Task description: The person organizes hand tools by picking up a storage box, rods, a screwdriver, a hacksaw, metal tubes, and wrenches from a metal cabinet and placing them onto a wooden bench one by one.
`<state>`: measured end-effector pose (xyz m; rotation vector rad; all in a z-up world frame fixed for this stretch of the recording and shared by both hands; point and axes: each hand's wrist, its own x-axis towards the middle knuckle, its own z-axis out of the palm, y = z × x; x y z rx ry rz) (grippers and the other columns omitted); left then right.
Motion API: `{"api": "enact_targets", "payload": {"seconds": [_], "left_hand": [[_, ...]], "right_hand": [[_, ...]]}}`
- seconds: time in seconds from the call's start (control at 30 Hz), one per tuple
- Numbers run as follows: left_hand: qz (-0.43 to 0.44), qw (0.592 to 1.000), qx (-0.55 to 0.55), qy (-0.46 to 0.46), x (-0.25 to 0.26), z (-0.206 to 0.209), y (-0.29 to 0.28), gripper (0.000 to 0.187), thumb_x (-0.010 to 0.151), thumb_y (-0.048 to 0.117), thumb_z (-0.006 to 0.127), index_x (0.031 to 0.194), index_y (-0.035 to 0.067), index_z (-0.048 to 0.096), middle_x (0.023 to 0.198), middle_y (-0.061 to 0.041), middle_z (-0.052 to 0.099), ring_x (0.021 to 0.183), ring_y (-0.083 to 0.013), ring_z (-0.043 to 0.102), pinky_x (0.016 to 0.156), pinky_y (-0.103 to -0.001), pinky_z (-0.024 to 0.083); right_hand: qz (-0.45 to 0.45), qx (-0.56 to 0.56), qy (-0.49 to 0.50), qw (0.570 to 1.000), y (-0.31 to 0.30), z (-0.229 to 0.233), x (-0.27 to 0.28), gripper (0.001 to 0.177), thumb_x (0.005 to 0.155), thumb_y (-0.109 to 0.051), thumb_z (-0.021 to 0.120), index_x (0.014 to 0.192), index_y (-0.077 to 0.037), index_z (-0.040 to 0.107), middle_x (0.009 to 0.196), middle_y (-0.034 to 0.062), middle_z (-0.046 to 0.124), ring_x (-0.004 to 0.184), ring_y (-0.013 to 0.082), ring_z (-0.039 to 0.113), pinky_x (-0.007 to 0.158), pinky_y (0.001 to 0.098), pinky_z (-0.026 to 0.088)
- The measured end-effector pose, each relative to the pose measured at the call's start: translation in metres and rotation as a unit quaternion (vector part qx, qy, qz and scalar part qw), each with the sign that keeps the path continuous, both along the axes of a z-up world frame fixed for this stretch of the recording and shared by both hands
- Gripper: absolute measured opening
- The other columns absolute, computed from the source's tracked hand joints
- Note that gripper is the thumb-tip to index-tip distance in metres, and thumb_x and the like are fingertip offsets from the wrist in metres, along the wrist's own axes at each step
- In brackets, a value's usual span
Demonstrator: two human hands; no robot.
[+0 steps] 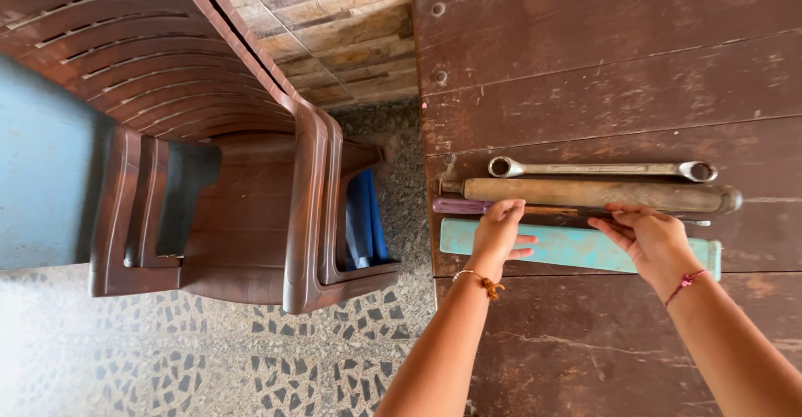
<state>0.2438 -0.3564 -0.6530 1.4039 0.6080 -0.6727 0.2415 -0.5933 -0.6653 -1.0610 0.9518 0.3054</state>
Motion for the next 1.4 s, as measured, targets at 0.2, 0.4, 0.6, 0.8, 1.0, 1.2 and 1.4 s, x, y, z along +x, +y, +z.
{"api": "enact_targets", "payload": {"seconds": [0.2, 0.4, 0.6, 0.8, 1.0, 1.2, 1.4], "left_hand": [[-0.004, 0.998, -0.043, 0.039, 0.005, -0.019, -0.001, 0.055, 0.104, 0.039, 0.039, 0.151, 0.01, 0.04, 0.159, -0.011, 0.039, 0.087, -0.0285, 0.075, 0.067, -0.038, 0.066], [-0.019, 0.997, -0.04, 0.067, 0.021, -0.011, -0.007, 0.061, 0.106, 0.041, 0.039, 0.154, 0.003, 0.034, 0.156, -0.023, 0.039, 0.087, -0.028, 0.073, 0.068, -0.04, 0.065], [-0.005, 0.999, -0.015, 0.032, 0.028, 0.013, 0.014, 0.06, 0.107, 0.045, 0.039, 0.139, -0.003, 0.054, 0.141, -0.02, 0.058, 0.085, -0.0219, 0.073, 0.07, -0.031, 0.063], [0.099, 0.993, -0.01, -0.058, 0.03, 0.077, 0.057, 0.059, 0.103, 0.048, 0.039, 0.134, 0.004, 0.063, 0.138, -0.016, 0.068, 0.109, -0.0247, 0.068, 0.092, -0.037, 0.058], [0.217, 0.955, -0.032, -0.2, 0.018, 0.171, 0.109, 0.066, 0.103, 0.055, 0.032, 0.145, 0.008, 0.052, 0.147, -0.012, 0.058, 0.135, -0.0238, 0.055, 0.114, -0.04, 0.042], [0.278, 0.893, -0.104, -0.338, -0.004, 0.281, 0.184, 0.073, 0.102, 0.059, 0.03, 0.151, 0.007, 0.045, 0.153, -0.012, 0.054, 0.139, -0.0245, 0.052, 0.117, -0.04, 0.037], [0.323, 0.837, -0.133, -0.422, -0.059, 0.394, 0.274, 0.075, 0.102, 0.061, 0.026, 0.153, 0.008, 0.042, 0.156, -0.01, 0.05, 0.141, -0.0241, 0.049, 0.118, -0.038, 0.034]], "right_hand": [[-0.014, 0.014, 0.04, 0.999, -0.002, -0.028, 0.005, 0.024, 0.104, 0.001, 0.048, 0.12, 0.016, 0.056, 0.128, 0.0252, 0.061, 0.114, 0.0409, 0.068, 0.09, 0.0319, 0.058], [-0.05, 0.039, 0.068, 0.996, -0.004, -0.03, 0.015, 0.03, 0.105, -0.002, 0.048, 0.128, 0.017, 0.048, 0.133, 0.0279, 0.055, 0.119, 0.0444, 0.065, 0.092, 0.0326, 0.057], [-0.097, 0.058, 0.069, 0.991, 0.005, 0.005, 0.019, 0.032, 0.107, -0.006, 0.043, 0.128, 0.018, 0.049, 0.138, 0.0302, 0.053, 0.123, 0.0412, 0.065, 0.094, 0.0329, 0.057], [-0.051, 0.081, -0.002, 0.995, 0.053, 0.067, 0.031, 0.038, 0.107, -0.007, 0.038, 0.135, 0.019, 0.043, 0.141, 0.0288, 0.052, 0.129, 0.0381, 0.06, 0.105, 0.0387, 0.051], [0.036, 0.077, -0.126, 0.988, 0.13, 0.167, 0.045, 0.044, 0.106, -0.016, 0.04, 0.14, 0.011, 0.044, 0.145, 0.027, 0.053, 0.132, 0.034, 0.057, 0.111, 0.0393, 0.048], [0.082, 0.124, -0.233, 0.961, 0.217, 0.3, 0.032, 0.049, 0.103, -0.025, 0.05, 0.14, 0.007, 0.048, 0.142, 0.0245, 0.058, 0.132, 0.0319, 0.059, 0.112, 0.0373, 0.049], [0.151, 0.137, -0.319, 0.925, 0.316, 0.428, -0.014, 0.047, 0.101, -0.024, 0.05, 0.137, 0.007, 0.05, 0.141, 0.0237, 0.06, 0.132, 0.0311, 0.06, 0.113, 0.0377, 0.049]]}}
